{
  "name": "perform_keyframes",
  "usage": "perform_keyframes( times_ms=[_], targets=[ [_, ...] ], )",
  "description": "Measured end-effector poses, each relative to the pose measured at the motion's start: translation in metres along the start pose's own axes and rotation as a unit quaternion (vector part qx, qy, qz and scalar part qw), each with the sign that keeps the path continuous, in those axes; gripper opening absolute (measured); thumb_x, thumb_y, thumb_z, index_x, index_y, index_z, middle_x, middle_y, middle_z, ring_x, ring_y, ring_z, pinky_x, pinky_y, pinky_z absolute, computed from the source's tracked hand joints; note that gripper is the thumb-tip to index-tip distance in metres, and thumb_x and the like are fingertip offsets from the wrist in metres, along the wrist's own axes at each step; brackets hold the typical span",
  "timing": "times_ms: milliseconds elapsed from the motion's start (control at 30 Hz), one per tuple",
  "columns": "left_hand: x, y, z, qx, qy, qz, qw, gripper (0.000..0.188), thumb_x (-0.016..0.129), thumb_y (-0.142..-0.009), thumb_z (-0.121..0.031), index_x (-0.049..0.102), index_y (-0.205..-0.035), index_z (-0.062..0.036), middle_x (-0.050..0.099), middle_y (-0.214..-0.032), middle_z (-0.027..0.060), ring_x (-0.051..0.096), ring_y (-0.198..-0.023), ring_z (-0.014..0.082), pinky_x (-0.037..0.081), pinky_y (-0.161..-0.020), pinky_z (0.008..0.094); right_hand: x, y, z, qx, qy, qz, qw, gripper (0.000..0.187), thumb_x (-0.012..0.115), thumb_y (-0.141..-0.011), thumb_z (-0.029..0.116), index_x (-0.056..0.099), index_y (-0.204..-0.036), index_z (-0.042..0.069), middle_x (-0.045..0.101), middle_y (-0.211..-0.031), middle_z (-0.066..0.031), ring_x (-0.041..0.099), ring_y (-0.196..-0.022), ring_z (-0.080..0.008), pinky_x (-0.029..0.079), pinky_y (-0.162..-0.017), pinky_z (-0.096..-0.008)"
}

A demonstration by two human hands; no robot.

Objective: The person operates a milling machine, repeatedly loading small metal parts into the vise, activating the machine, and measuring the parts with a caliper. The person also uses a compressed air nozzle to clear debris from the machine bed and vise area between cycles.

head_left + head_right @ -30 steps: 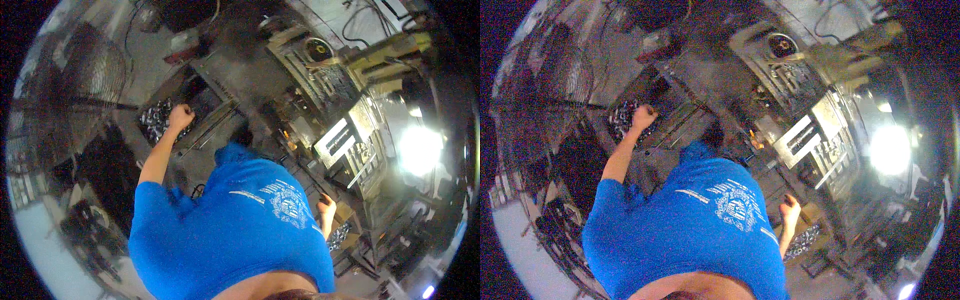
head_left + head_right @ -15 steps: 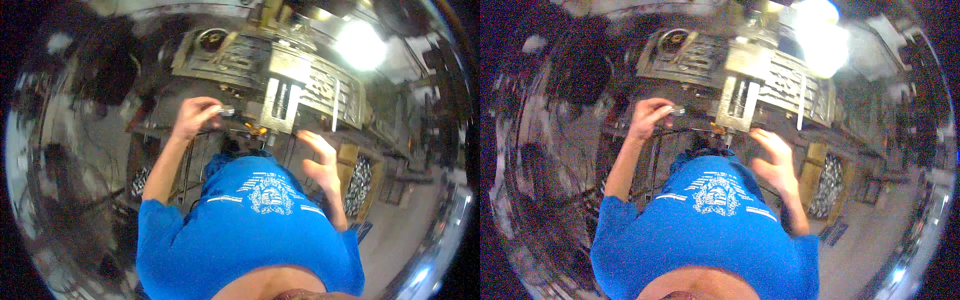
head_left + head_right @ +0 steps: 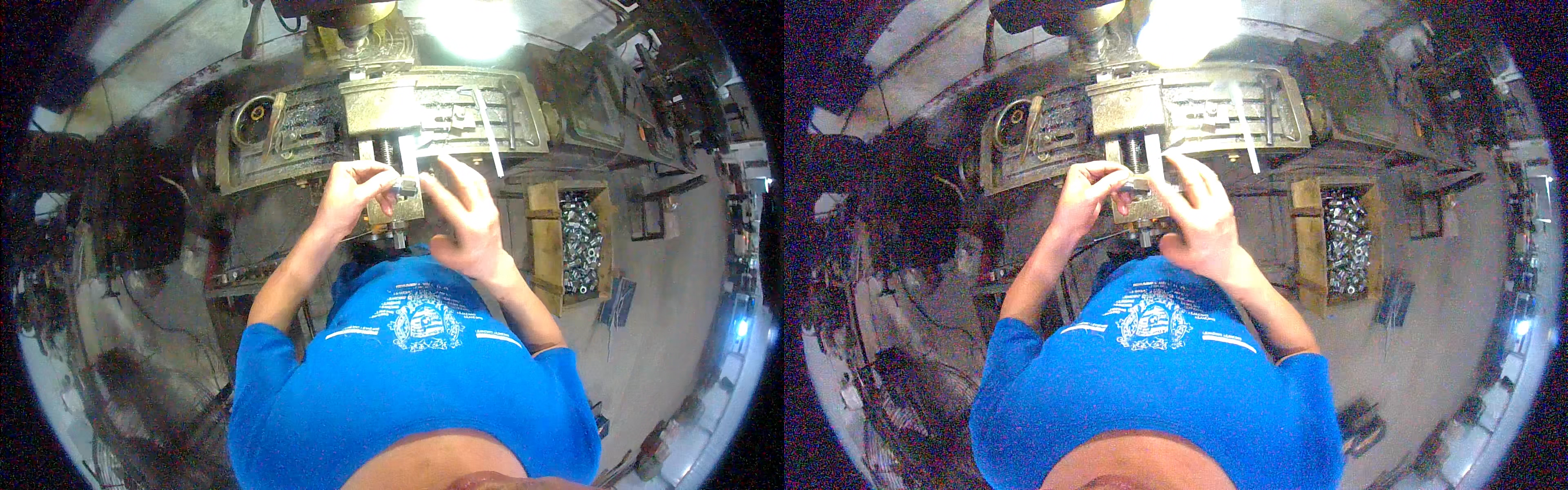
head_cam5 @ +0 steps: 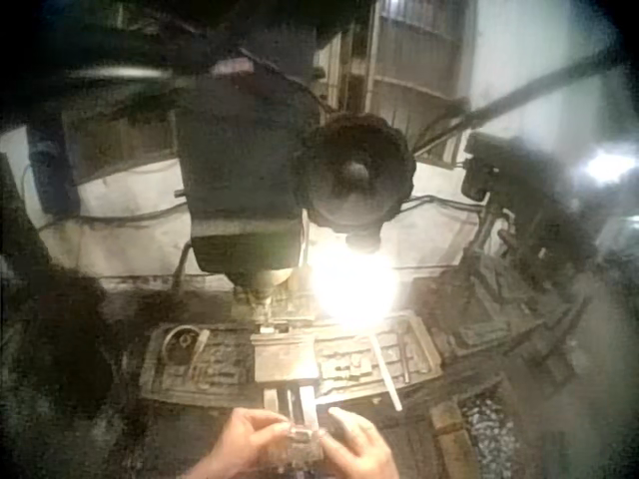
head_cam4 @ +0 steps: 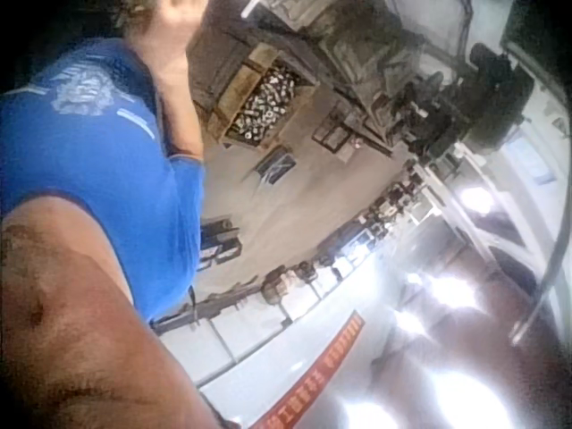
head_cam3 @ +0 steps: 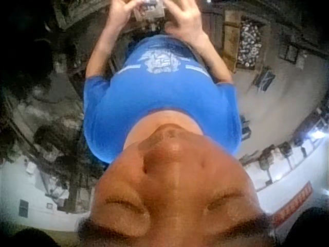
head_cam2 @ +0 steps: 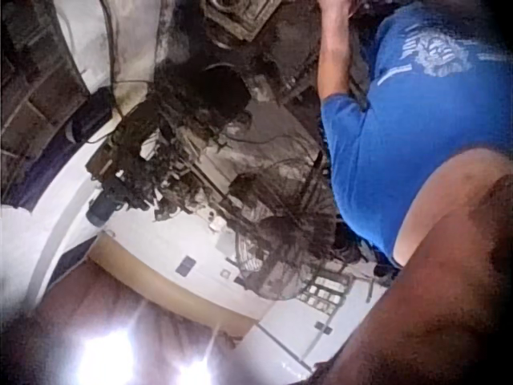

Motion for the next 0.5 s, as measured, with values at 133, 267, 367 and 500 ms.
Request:
perform_keyframes(
  times_ms=[133,267,367,500],
  targets=[
    [-0.002,-0.006,0.000,-0.003,0.006,0.002,1.000,0.014,0.061,-0.080,-0.010,0.064,-0.081,0.0033,0.062,-0.064,0.0087,0.056,-0.050,0.0128,0.047,-0.044,0.0248,0.023,0.002,-0.034,0.084,0.002,0.011,0.996,0.074,0.059,-0.050,0.009,0.045,-0.123,0.003,0.040,-0.126,-0.0240,0.038,-0.116,-0.0411,0.031,-0.099,-0.0450],
    [-0.013,-0.008,-0.001,0.004,-0.017,-0.010,1.000,0.015,0.060,-0.081,-0.012,0.064,-0.079,0.0025,0.063,-0.068,0.0079,0.057,-0.051,0.0121,0.048,-0.043,0.0241,0.020,-0.006,-0.024,0.048,-0.003,0.022,0.999,0.067,0.057,-0.053,0.008,0.047,-0.119,-0.001,0.041,-0.125,-0.0253,0.040,-0.116,-0.0389,0.032,-0.100,-0.0427],
    [-0.019,-0.010,-0.002,0.013,0.018,-0.032,0.999,0.015,0.060,-0.081,-0.013,0.064,-0.080,0.0022,0.062,-0.066,0.0075,0.057,-0.051,0.0117,0.048,-0.044,0.0234,0.037,0.000,-0.018,0.046,-0.194,0.013,0.980,0.056,0.057,-0.054,0.007,0.054,-0.109,0.000,0.042,-0.125,-0.0246,0.050,-0.109,-0.0360,0.040,-0.093,-0.0400],
    [-0.023,-0.012,-0.006,0.029,0.035,-0.044,0.998,0.017,0.059,-0.082,-0.014,0.064,-0.079,0.0018,0.061,-0.066,0.0063,0.056,-0.050,0.0115,0.046,-0.044,0.0229,0.051,-0.010,-0.014,0.052,-0.239,0.022,0.969,0.052,0.059,-0.054,0.008,0.056,-0.105,-0.001,0.045,-0.121,-0.0221,0.049,-0.109,-0.0337,0.039,-0.092,-0.0374]
  ],
)
Point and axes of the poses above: each hand's wrist, its own y-axis away from the middle knuckle, its own x-axis out of the palm, z = x × y, the point moved 10 cm from there along -y, towards the middle knuckle
